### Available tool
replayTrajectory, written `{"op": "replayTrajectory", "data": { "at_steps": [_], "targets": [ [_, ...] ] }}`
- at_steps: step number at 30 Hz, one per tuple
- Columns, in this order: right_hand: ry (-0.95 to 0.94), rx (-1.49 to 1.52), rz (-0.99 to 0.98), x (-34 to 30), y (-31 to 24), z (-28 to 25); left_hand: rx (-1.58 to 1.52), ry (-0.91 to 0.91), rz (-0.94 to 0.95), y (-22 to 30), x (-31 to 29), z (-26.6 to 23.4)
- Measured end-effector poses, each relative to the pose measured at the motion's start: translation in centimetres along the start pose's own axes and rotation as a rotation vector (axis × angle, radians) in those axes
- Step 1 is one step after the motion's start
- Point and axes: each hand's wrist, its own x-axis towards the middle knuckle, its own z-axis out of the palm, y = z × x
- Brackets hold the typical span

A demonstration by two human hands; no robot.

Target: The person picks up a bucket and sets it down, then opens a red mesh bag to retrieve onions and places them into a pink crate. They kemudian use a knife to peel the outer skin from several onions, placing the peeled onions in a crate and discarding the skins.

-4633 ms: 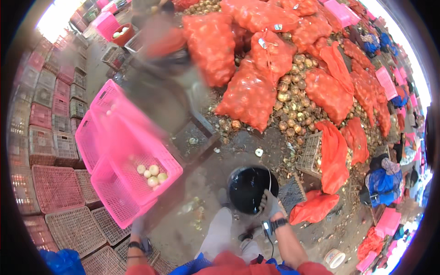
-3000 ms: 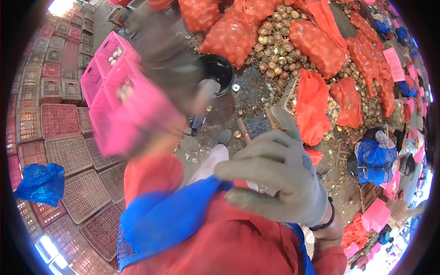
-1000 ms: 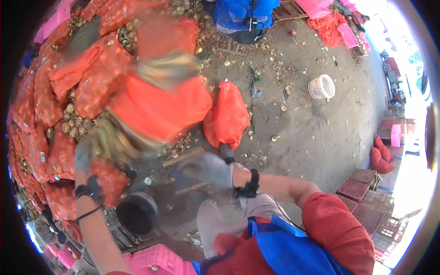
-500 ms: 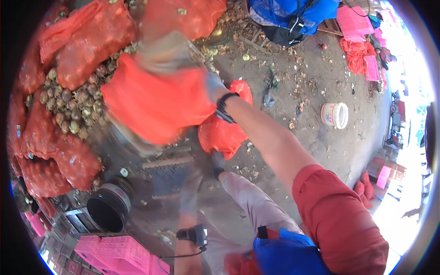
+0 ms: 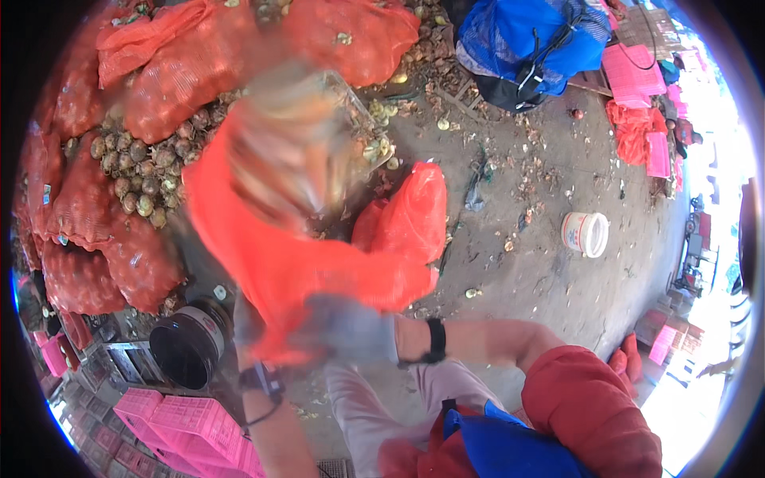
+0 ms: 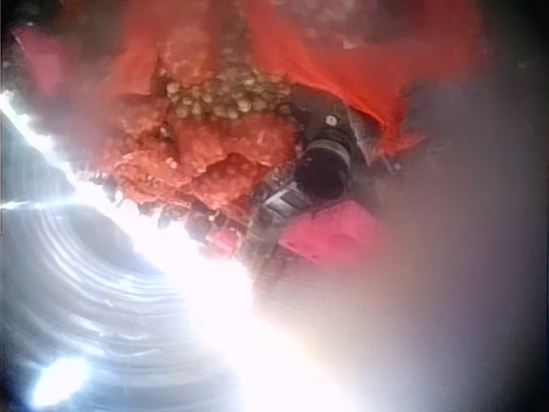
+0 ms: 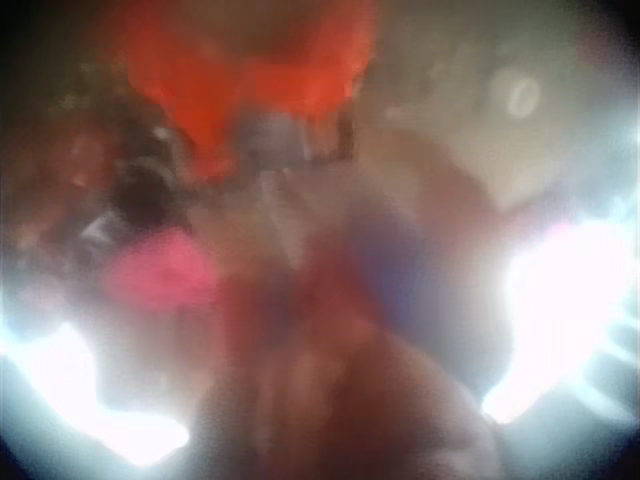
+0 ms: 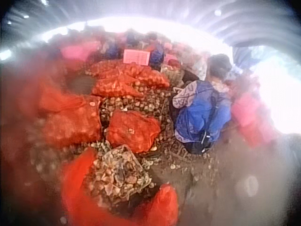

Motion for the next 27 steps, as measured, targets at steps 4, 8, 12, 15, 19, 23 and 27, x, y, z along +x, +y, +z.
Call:
{"op": "replayTrajectory", "data": {
  "at_steps": [4, 8, 12, 15, 19, 23, 27],
  "targets": [
    [-0.29, 0.061, 0.06, -5.9, -2.6, 2.1, 0.171, 0.173, 0.155, 1.4, 0.3, 3.4],
    [-0.685, 0.056, 0.437, -4.8, -0.7, -2.9, 0.537, 0.373, 0.51, 4.0, -0.3, 2.9],
    [0.157, 0.842, 0.83, -5.7, 7.2, -9.0, 0.894, 0.287, 0.542, 1.5, -2.8, 12.2],
    [0.314, 1.451, 0.958, -1.3, 10.8, -12.3, 1.699, -0.11, 0.412, -2.4, -8.2, 14.0],
    [0.365, 1.871, 0.594, 1.5, 11.3, -14.5, 1.551, -0.207, 0.245, -3.8, -11.1, 16.1],
    [0.518, 1.328, 0.733, 7.8, 2.6, -12.8, 1.332, -0.015, 0.498, -1.8, -14.9, 7.5],
    [0.655, 1.368, 0.456, 12.8, -4.9, -9.3, 0.598, 0.387, 0.733, -0.2, -17.2, -1.8]
  ]
}}
